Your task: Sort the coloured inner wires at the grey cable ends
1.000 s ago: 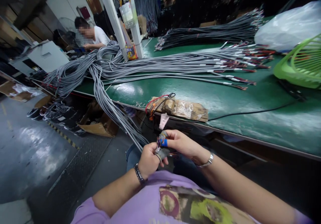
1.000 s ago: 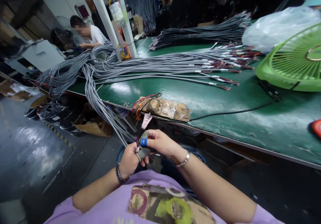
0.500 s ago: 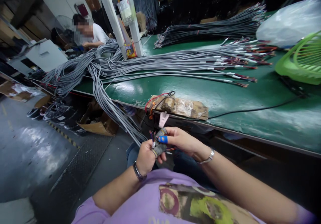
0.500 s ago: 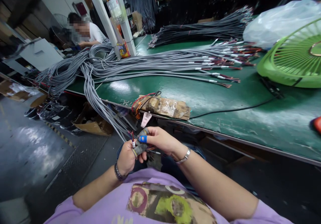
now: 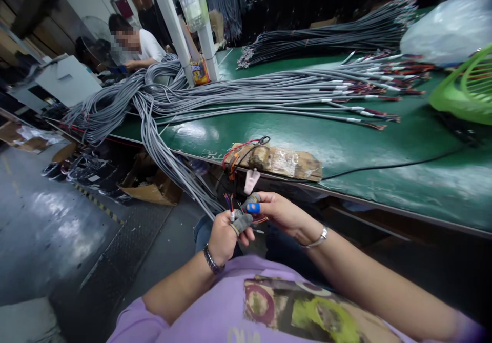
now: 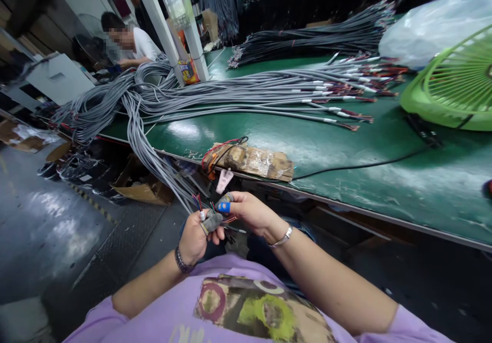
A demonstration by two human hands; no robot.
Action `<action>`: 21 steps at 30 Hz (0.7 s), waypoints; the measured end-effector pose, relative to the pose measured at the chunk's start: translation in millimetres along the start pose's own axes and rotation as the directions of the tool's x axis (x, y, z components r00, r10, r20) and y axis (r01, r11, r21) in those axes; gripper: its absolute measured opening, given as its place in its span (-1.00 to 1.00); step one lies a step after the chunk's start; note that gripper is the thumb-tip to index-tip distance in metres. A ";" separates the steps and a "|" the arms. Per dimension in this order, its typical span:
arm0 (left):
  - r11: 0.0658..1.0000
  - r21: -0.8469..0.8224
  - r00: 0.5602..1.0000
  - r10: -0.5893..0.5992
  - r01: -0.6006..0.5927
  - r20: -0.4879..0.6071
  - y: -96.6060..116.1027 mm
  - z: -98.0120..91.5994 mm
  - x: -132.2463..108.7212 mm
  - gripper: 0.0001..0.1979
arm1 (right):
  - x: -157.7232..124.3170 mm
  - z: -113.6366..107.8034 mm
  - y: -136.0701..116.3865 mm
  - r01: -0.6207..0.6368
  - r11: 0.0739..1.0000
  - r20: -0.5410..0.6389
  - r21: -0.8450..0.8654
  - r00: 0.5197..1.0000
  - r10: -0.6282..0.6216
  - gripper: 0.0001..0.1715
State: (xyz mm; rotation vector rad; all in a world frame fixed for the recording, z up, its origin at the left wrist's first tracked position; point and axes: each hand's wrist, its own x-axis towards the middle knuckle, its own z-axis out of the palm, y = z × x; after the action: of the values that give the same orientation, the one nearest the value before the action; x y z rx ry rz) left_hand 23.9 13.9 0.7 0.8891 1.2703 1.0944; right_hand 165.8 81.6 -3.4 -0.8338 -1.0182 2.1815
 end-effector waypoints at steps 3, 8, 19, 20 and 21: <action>1.000 0.001 1.000 0.016 -0.016 -0.009 0.9 -0.6 -1.0 -0.58 | 0.6 2.3 3.6 0.018 0.999 -0.013 0.045 1.000 -0.017 -0.71; 0.994 -0.064 0.995 0.080 -0.083 -0.052 4.2 -1.1 -3.0 -0.61 | 6.2 -0.3 7.7 0.075 0.981 -0.131 0.178 0.990 -0.052 -0.76; 0.974 -0.178 0.988 0.127 -0.141 -0.086 16.7 8.6 8.0 -0.70 | 17.0 1.8 -8.4 0.255 0.966 -0.144 0.048 0.959 -0.246 -0.53; 0.974 -0.185 0.989 0.119 -0.133 -0.086 17.1 8.7 9.1 -0.71 | 17.0 2.5 -7.8 0.262 0.964 -0.171 0.030 0.952 -0.254 -0.51; 0.973 -0.190 0.990 0.113 -0.127 -0.085 17.3 8.8 9.9 -0.72 | 17.1 2.9 -7.4 0.260 0.965 -0.181 0.033 0.951 -0.250 -0.50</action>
State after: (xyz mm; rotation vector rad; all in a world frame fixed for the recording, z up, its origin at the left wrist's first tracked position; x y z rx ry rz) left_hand 30.0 28.7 15.5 0.7909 1.1570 1.3343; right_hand 154.6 96.5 -0.8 -0.8049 -0.9171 1.8748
